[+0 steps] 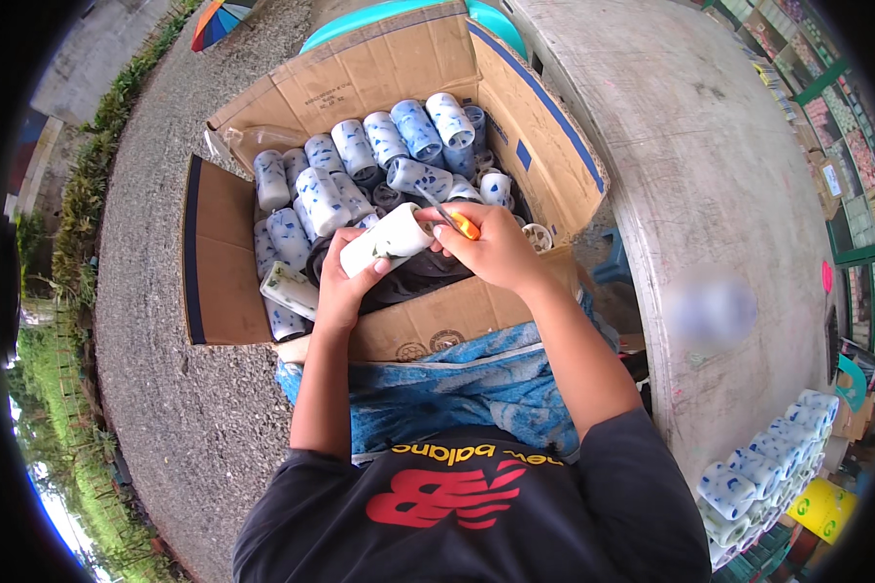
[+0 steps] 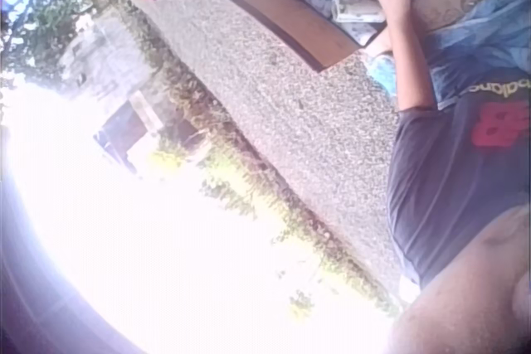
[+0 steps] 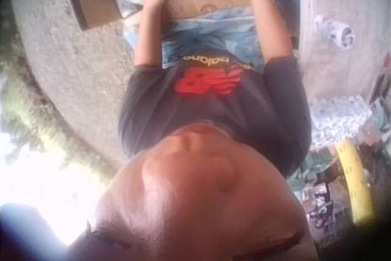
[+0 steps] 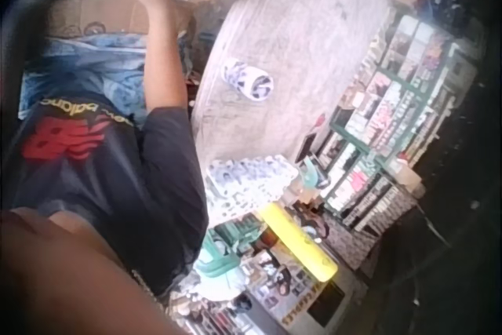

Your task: The person unwraps multiple patterned paper cups from a cardboard box using a small orange tool to cut the wrapping. The person places the unwrapped cups on a nearby table and continues the process with additional cups from the box.

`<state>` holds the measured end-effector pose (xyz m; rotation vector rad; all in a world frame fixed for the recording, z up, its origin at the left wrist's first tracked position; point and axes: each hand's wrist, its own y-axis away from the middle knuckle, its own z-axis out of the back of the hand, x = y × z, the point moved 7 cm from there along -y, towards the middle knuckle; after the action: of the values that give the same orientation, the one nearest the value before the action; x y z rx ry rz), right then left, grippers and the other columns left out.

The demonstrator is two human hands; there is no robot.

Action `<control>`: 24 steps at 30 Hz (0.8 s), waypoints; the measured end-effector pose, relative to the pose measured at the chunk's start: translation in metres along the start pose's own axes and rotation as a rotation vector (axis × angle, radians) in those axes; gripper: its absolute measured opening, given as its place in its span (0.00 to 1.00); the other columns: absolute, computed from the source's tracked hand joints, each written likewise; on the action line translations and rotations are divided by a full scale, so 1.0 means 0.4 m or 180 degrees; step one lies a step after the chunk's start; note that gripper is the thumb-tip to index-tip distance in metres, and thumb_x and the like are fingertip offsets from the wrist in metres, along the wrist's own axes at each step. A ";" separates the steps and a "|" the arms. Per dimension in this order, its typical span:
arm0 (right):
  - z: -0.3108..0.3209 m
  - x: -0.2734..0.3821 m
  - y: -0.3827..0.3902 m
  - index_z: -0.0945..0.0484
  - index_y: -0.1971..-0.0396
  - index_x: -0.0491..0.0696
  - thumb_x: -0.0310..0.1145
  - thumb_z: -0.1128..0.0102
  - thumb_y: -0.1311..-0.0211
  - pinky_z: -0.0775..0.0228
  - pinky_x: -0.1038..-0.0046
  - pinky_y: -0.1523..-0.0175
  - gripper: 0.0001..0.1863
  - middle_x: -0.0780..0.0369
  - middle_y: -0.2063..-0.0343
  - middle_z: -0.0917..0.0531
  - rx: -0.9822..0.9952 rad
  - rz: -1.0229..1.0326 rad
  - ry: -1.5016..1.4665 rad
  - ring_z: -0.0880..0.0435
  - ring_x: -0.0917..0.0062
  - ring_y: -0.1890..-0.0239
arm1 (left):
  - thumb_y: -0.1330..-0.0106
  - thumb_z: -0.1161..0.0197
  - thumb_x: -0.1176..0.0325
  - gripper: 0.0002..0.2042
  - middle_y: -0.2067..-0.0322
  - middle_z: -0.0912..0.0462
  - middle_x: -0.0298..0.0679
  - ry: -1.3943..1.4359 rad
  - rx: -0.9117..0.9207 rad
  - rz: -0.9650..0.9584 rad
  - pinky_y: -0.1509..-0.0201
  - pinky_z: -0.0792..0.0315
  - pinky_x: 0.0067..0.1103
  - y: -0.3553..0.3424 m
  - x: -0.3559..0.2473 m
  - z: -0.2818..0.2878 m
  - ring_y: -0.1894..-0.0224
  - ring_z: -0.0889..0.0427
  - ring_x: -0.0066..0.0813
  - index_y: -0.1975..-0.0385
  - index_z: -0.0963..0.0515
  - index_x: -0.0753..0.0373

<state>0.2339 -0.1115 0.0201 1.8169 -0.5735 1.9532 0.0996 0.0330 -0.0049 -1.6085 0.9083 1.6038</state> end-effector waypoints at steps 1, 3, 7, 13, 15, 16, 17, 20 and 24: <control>0.002 0.002 0.002 0.19 0.53 0.45 0.31 0.41 0.38 0.29 0.79 0.63 0.14 0.65 0.73 0.17 0.0078 -0.0074 -0.0256 0.20 0.83 0.71 | 0.47 0.27 0.62 0.21 0.63 0.24 0.34 -0.0051 0.0133 0.0133 0.54 0.32 0.18 -0.001 0.013 -0.001 0.59 0.27 0.21 0.59 0.28 0.65; 0.010 0.014 0.001 0.19 0.59 0.44 0.33 0.38 0.39 0.30 0.79 0.62 0.11 0.66 0.73 0.19 0.0098 -0.0074 -0.0129 0.22 0.83 0.70 | 0.45 0.28 0.60 0.20 0.66 0.24 0.33 0.0049 0.0344 0.0168 0.56 0.33 0.17 0.002 0.015 -0.008 0.62 0.28 0.19 0.61 0.26 0.65; 0.019 0.005 -0.008 0.21 0.66 0.42 0.34 0.35 0.41 0.31 0.79 0.61 0.10 0.67 0.71 0.20 0.0109 0.0018 0.0306 0.24 0.85 0.68 | 0.42 0.31 0.59 0.19 0.65 0.22 0.33 0.0038 0.0820 0.0246 0.57 0.33 0.17 0.016 0.020 -0.029 0.62 0.28 0.18 0.59 0.25 0.67; 0.010 0.004 -0.006 0.24 0.67 0.42 0.33 0.35 0.40 0.31 0.80 0.61 0.10 0.66 0.73 0.21 0.0120 -0.0048 0.0284 0.26 0.86 0.69 | 0.46 0.29 0.55 0.31 0.56 0.22 0.39 0.1103 0.0933 0.0711 0.41 0.33 0.24 0.018 0.035 -0.031 0.48 0.25 0.27 0.46 0.30 0.66; 0.011 0.015 -0.005 0.24 0.67 0.42 0.33 0.36 0.39 0.32 0.80 0.62 0.11 0.66 0.73 0.21 0.0105 0.0001 0.0194 0.27 0.86 0.70 | 0.49 0.26 0.62 0.32 0.52 0.23 0.38 0.1002 0.0903 0.0360 0.41 0.33 0.24 0.016 0.024 -0.036 0.47 0.26 0.27 0.45 0.31 0.65; 0.014 0.025 -0.006 0.24 0.67 0.42 0.33 0.36 0.39 0.31 0.80 0.62 0.11 0.66 0.74 0.21 0.0067 0.0017 0.0199 0.27 0.86 0.70 | 0.50 0.26 0.66 0.32 0.52 0.24 0.37 0.0905 0.1044 0.0289 0.41 0.34 0.23 0.018 0.012 -0.049 0.47 0.27 0.26 0.44 0.31 0.65; 0.016 0.035 -0.006 0.24 0.67 0.42 0.33 0.36 0.39 0.31 0.80 0.62 0.11 0.66 0.74 0.21 0.0030 0.0033 0.0205 0.27 0.86 0.70 | 0.51 0.27 0.70 0.32 0.51 0.25 0.37 0.0807 0.1184 0.0216 0.40 0.34 0.22 0.021 -0.005 -0.061 0.47 0.28 0.25 0.44 0.31 0.65; -0.008 0.052 -0.005 0.23 0.66 0.42 0.34 0.38 0.37 0.31 0.79 0.62 0.10 0.66 0.74 0.21 0.0061 0.0227 0.0395 0.25 0.86 0.69 | 0.56 0.27 0.77 0.35 0.52 0.25 0.35 0.0573 0.1448 0.0223 0.40 0.36 0.21 0.022 -0.016 -0.079 0.47 0.28 0.23 0.43 0.32 0.64; -0.015 0.050 -0.005 0.21 0.64 0.43 0.34 0.38 0.37 0.31 0.80 0.63 0.09 0.67 0.73 0.19 0.0111 0.0132 0.0116 0.24 0.88 0.70 | 0.58 0.30 0.78 0.34 0.53 0.26 0.33 0.0498 0.1416 0.0258 0.40 0.37 0.20 0.021 -0.002 -0.062 0.48 0.28 0.23 0.44 0.31 0.65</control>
<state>0.2287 -0.1062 0.0397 1.7998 -0.5733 2.0315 0.1054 0.0073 -0.0038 -1.4048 1.3216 1.2250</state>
